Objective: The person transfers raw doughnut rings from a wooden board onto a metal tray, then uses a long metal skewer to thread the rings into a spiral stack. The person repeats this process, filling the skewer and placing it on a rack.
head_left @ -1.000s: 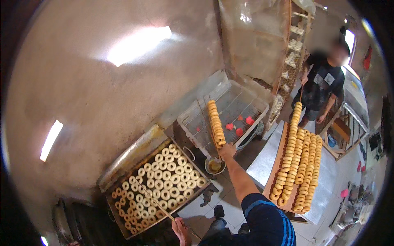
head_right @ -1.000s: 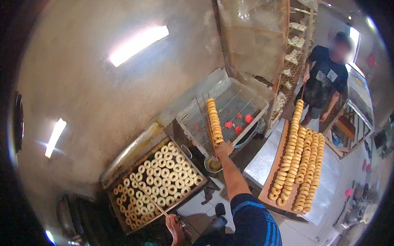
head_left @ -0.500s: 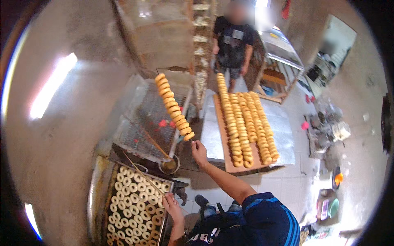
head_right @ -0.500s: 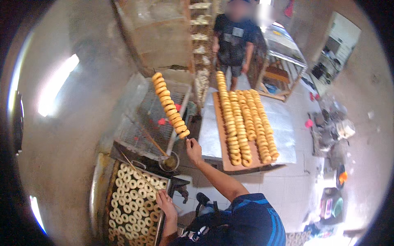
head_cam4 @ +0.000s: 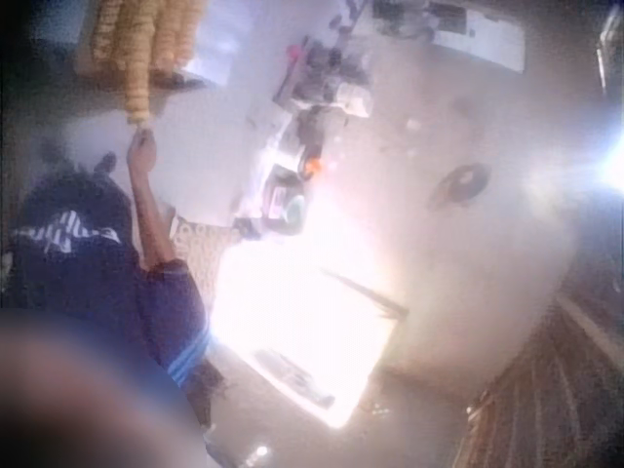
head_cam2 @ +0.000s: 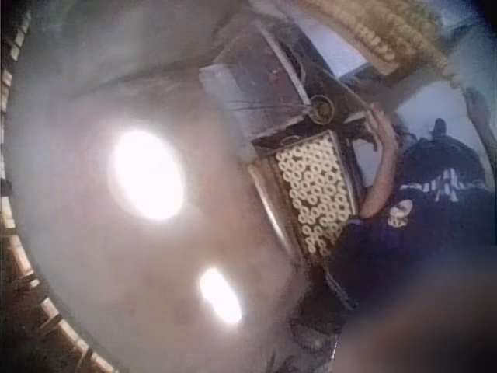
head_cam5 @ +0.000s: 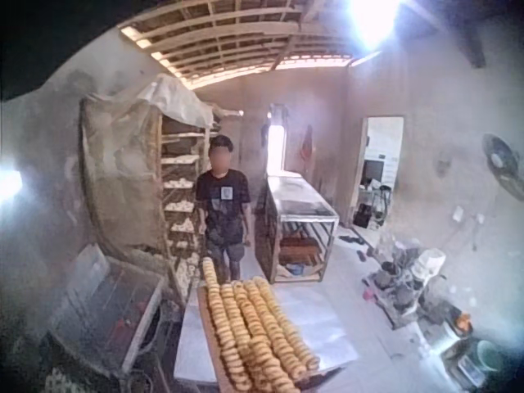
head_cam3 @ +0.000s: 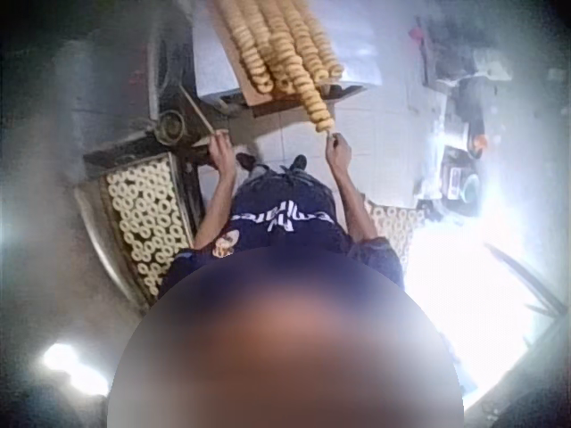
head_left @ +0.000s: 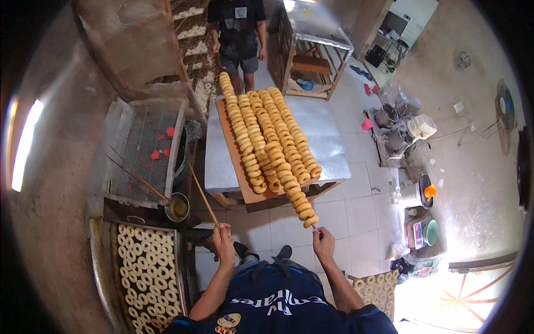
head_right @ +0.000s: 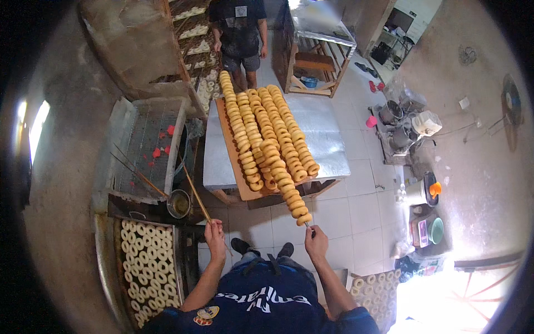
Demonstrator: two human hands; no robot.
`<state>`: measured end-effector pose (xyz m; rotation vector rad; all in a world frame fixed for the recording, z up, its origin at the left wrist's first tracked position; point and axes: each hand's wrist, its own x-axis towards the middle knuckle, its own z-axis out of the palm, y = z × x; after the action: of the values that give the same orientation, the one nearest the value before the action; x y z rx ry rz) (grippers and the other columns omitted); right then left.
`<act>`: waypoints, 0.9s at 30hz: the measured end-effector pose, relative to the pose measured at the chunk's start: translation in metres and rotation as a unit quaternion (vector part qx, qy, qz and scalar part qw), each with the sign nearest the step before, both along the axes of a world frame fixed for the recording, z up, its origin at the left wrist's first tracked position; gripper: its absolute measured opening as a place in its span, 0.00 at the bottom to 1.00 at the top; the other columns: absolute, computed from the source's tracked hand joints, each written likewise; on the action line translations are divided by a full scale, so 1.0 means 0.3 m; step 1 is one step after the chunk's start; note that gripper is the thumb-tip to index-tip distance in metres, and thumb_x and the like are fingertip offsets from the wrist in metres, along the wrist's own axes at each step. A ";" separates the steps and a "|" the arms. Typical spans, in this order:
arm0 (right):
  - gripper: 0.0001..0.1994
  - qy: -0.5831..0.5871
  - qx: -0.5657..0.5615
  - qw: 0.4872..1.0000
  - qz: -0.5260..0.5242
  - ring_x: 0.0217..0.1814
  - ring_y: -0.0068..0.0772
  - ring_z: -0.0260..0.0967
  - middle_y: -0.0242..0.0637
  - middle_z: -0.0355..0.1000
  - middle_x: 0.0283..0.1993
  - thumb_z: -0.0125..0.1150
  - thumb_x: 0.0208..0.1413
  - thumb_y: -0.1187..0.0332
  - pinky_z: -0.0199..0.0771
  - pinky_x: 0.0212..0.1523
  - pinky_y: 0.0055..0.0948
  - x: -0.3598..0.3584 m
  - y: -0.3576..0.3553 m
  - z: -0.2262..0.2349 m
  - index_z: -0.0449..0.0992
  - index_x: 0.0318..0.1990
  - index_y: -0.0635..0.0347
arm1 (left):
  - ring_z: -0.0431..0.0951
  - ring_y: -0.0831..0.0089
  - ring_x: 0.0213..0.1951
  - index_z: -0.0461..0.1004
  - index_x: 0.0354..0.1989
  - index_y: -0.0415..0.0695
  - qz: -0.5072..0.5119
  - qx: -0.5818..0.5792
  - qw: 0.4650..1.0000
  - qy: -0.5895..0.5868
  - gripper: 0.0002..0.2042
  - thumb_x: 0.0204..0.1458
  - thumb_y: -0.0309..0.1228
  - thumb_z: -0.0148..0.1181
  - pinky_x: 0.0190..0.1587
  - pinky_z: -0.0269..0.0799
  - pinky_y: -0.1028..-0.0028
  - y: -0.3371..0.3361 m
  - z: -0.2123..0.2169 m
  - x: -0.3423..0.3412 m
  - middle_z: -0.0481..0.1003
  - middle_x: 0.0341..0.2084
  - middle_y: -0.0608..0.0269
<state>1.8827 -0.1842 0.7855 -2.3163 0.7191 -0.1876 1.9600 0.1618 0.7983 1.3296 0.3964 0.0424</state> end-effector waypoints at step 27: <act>0.13 0.117 0.065 0.990 0.037 0.32 0.45 0.82 0.47 0.82 0.29 0.63 0.70 0.62 0.79 0.38 0.45 0.106 -0.193 0.110 0.87 0.48 0.62 | 0.58 0.87 0.25 0.72 0.46 0.47 -0.042 -0.058 0.997 0.037 0.14 0.82 0.42 0.47 0.27 0.55 0.79 -0.222 0.005 0.375 0.63 0.28 0.76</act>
<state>1.9144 -0.2421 0.8186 -2.2563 0.7356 0.1632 2.0724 0.0951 0.7996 1.2334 0.3995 -0.0978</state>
